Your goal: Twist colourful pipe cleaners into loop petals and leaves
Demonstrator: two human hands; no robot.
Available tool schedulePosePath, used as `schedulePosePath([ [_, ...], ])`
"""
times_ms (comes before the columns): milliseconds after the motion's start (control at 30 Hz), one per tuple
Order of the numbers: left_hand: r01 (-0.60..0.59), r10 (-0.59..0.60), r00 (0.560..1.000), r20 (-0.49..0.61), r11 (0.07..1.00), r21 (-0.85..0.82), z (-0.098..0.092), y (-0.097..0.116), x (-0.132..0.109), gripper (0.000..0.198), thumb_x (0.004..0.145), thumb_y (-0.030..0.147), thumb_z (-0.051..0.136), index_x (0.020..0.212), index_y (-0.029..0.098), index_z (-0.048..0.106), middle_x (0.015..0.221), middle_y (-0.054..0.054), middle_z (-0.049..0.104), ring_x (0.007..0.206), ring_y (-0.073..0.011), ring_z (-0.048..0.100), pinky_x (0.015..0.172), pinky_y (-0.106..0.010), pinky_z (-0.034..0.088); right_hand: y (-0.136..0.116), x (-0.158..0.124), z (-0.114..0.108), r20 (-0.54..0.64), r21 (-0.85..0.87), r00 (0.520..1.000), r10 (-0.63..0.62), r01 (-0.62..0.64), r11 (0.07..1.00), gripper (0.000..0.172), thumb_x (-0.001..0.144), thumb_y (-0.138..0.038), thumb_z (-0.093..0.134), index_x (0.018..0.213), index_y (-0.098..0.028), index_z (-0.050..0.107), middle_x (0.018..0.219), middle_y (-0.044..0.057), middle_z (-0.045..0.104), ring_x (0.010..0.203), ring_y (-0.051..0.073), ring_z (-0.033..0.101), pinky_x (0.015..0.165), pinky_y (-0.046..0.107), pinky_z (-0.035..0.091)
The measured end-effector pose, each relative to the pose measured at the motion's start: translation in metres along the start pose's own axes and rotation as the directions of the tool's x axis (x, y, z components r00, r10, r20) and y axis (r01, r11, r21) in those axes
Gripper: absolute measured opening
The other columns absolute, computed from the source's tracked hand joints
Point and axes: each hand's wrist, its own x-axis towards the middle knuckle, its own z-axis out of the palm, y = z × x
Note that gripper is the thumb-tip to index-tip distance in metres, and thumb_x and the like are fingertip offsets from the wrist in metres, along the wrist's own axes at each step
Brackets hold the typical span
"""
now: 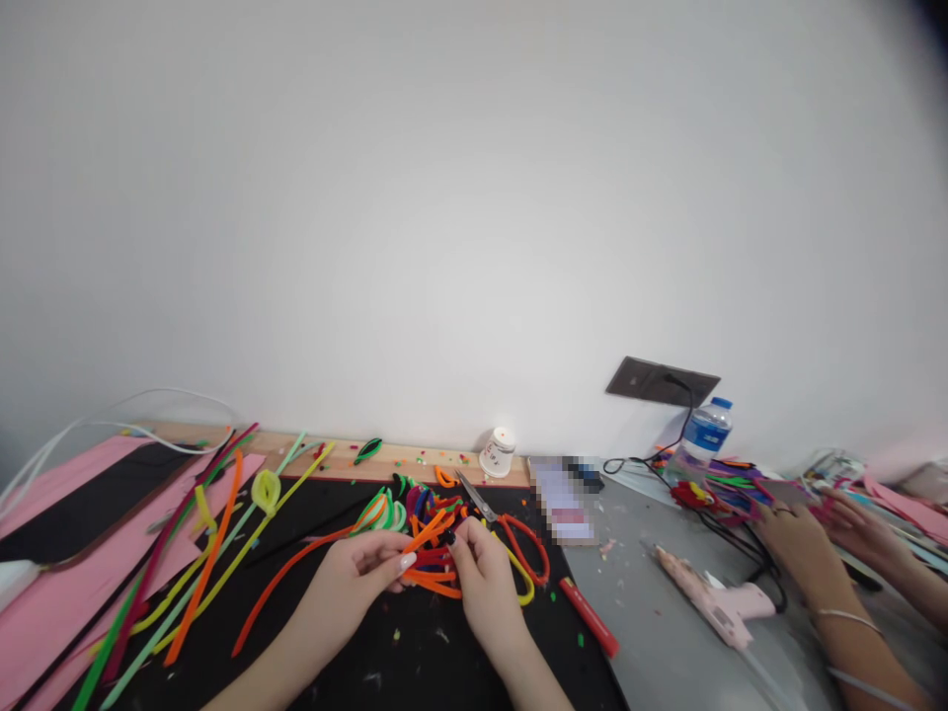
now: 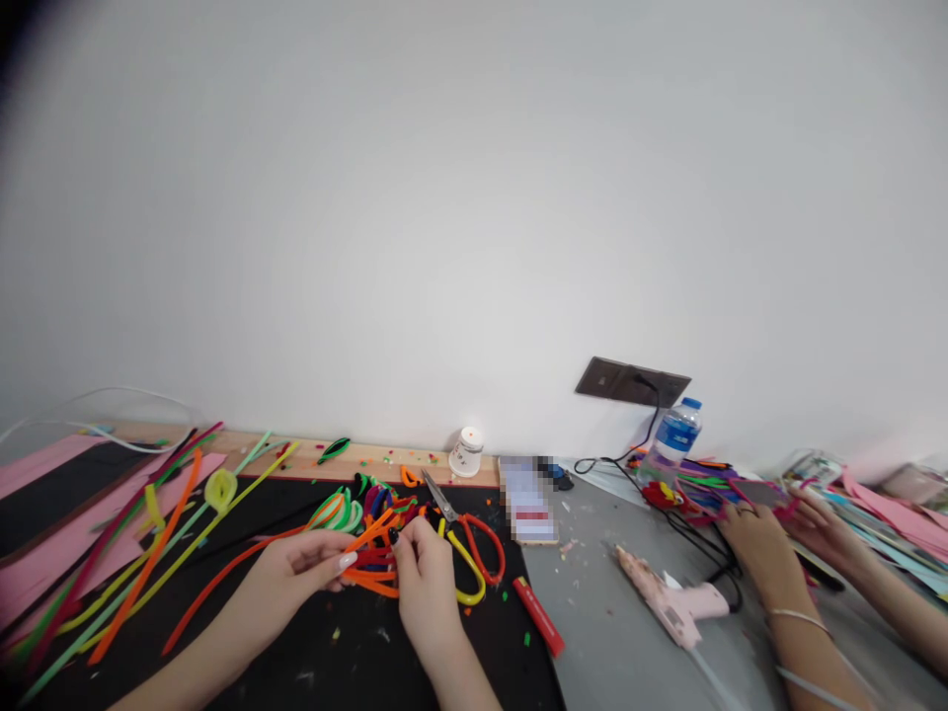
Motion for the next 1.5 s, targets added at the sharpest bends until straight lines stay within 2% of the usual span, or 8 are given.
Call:
schedulePosePath([
  [233,0.003,-0.004,1.000,-0.021,1.000,-0.019,0.001,0.002,-0.001,0.022,0.067,0.030,0.065,0.082,0.015,0.069,0.067,-0.002,0.069,0.062,-0.0185,0.063,0.062,-0.028,0.050,0.003,0.002,-0.001,-0.001,0.229,0.997,0.080,-0.078,0.970,0.025,0.081,-0.028,0.047,0.059,-0.019,0.040,0.054,-0.005,0.042,0.049,0.010,0.038,0.047,0.020,0.032],
  [367,0.007,-0.008,0.999,-0.052,1.000,-0.026,-0.004,-0.003,0.001,0.022,0.066,0.031,0.066,0.083,0.016,0.069,0.064,0.000,0.068,0.060,-0.0175,0.062,0.061,-0.027,0.050,0.009,0.003,0.001,0.084,0.360,0.991,0.101,-0.124,0.924,0.024,0.080,-0.032,0.053,0.061,-0.018,0.045,0.051,-0.006,0.041,0.044,0.008,0.037,0.041,0.019,0.031],
  [500,0.012,-0.015,0.998,-0.069,0.999,-0.049,-0.007,-0.005,0.003,0.023,0.066,0.031,0.066,0.084,0.017,0.068,0.070,-0.001,0.070,0.063,-0.0173,0.063,0.061,-0.026,0.050,0.009,0.003,0.004,0.161,0.484,0.981,0.104,-0.171,0.858,0.021,0.076,-0.036,0.059,0.069,-0.017,0.053,0.058,-0.003,0.051,0.044,0.008,0.042,0.040,0.019,0.035],
  [667,0.025,-0.028,0.999,-0.045,0.997,-0.077,-0.003,-0.001,0.002,0.023,0.066,0.031,0.067,0.083,0.016,0.068,0.069,-0.001,0.070,0.060,-0.0167,0.062,0.059,-0.026,0.050,0.003,0.002,0.008,0.146,0.567,0.979,0.140,-0.199,0.799,0.017,0.067,-0.029,0.069,0.073,-0.017,0.058,0.062,-0.001,0.058,0.052,0.011,0.052,0.041,0.019,0.038],
  [800,0.029,-0.030,0.999,-0.014,0.997,-0.072,-0.001,0.002,0.000,0.021,0.066,0.031,0.066,0.080,0.017,0.069,0.066,0.000,0.069,0.058,-0.0163,0.061,0.058,-0.026,0.049,0.003,0.001,0.008,0.163,0.555,0.972,0.169,-0.232,0.799,0.017,0.063,-0.026,0.071,0.070,-0.016,0.060,0.065,0.000,0.062,0.053,0.012,0.054,0.041,0.019,0.039],
  [1033,0.028,-0.030,0.999,-0.026,0.997,-0.072,-0.003,0.002,-0.001,0.021,0.065,0.031,0.066,0.080,0.017,0.069,0.065,0.000,0.068,0.057,-0.0159,0.061,0.058,-0.026,0.049,0.007,0.001,0.007,0.202,0.494,0.967,0.158,-0.240,0.835,0.019,0.067,-0.032,0.069,0.068,-0.015,0.060,0.059,-0.001,0.059,0.045,0.008,0.047,0.040,0.017,0.036],
  [1167,0.030,-0.031,0.999,-0.013,0.997,-0.066,-0.002,0.004,-0.001,0.020,0.066,0.030,0.065,0.080,0.016,0.069,0.063,0.001,0.067,0.056,-0.0146,0.060,0.057,-0.024,0.048,0.003,0.002,0.003,0.228,0.462,0.961,0.153,-0.246,0.852,0.018,0.068,-0.029,0.069,0.065,-0.014,0.059,0.057,-0.002,0.056,0.050,0.009,0.049,0.047,0.019,0.037],
  [1500,0.027,-0.030,0.998,-0.050,0.998,-0.061,-0.004,0.007,0.001,0.021,0.063,0.028,0.067,0.080,0.016,0.068,0.058,0.003,0.065,0.055,-0.0144,0.060,0.056,-0.023,0.048,0.002,0.004,-0.002,0.151,0.380,0.973,0.176,-0.221,0.898,0.016,0.068,-0.022,0.065,0.058,-0.014,0.056,0.050,-0.003,0.051,0.045,0.008,0.040,0.046,0.019,0.030],
])
